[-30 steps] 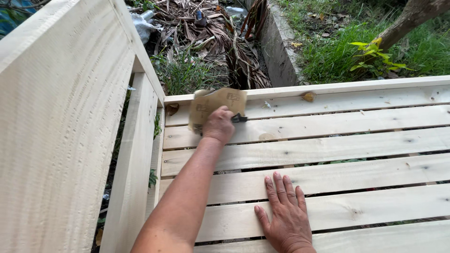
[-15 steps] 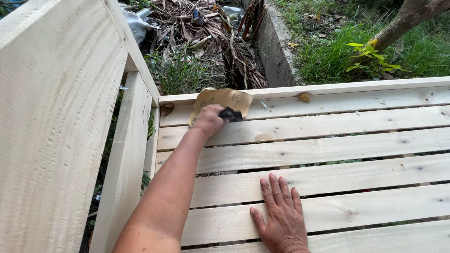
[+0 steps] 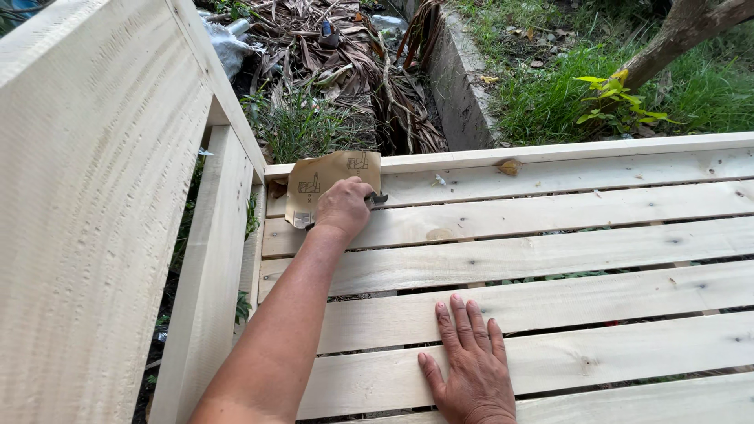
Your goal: The person sands the slatted surface of a wooden bench outdoors, rubbing a sheet of sandpaper by hand back and forth across the planks. They work across different sections of the bench, steadying the wood with their free hand and repositioning the sandpaper as they cover new areas.
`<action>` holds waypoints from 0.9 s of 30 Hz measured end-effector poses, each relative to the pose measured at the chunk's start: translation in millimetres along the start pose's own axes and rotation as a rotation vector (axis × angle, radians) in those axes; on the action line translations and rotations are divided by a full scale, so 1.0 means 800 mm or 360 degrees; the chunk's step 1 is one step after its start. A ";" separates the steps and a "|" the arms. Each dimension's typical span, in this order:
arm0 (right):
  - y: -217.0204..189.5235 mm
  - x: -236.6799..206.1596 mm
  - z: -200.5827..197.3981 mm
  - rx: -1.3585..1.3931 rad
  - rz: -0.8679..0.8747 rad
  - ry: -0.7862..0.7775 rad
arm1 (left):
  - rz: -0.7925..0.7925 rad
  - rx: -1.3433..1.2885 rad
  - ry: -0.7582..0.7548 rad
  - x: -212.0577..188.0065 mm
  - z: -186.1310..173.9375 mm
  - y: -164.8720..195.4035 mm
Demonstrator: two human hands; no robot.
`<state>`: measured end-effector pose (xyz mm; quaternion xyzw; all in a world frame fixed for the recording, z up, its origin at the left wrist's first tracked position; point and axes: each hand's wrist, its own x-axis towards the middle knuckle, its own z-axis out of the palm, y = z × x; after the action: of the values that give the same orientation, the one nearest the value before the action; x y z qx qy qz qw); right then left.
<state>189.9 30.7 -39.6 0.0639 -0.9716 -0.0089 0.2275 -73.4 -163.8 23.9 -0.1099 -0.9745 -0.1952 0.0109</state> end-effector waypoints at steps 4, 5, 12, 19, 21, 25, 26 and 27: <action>-0.005 0.000 -0.001 0.0005 -0.0004 0.0042 | -0.0138 -0.0007 -0.0302 0.015 -0.018 0.009; -0.006 0.000 -0.001 0.0012 -0.0003 0.0044 | -0.0169 0.0027 -0.0416 0.017 -0.021 0.011; -0.005 -0.003 -0.002 0.0010 0.0012 0.0012 | -0.0050 0.0382 -0.0554 0.027 -0.024 0.037; -0.004 -0.005 -0.006 0.0014 0.0018 -0.0003 | 0.0081 0.0647 -0.0268 0.018 0.009 0.061; -0.004 -0.006 -0.009 0.0029 0.0022 -0.0028 | 0.0113 0.0738 -0.0289 0.018 0.015 0.070; -0.004 -0.005 -0.011 0.0036 0.0027 -0.0077 | 0.0191 0.0861 -0.0331 0.023 0.019 0.082; -0.005 -0.005 -0.012 0.0034 0.0025 -0.0081 | 0.0228 0.0898 -0.0347 0.024 0.018 0.081; -0.006 -0.004 -0.011 0.0034 0.0019 -0.0071 | 0.0282 0.0853 -0.0351 0.026 0.015 0.077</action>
<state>197.3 26.5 -33.6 0.0603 -0.9769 0.0015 0.2052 -79.6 -99.2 37.4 -0.2082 -0.9732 0.0839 -0.0495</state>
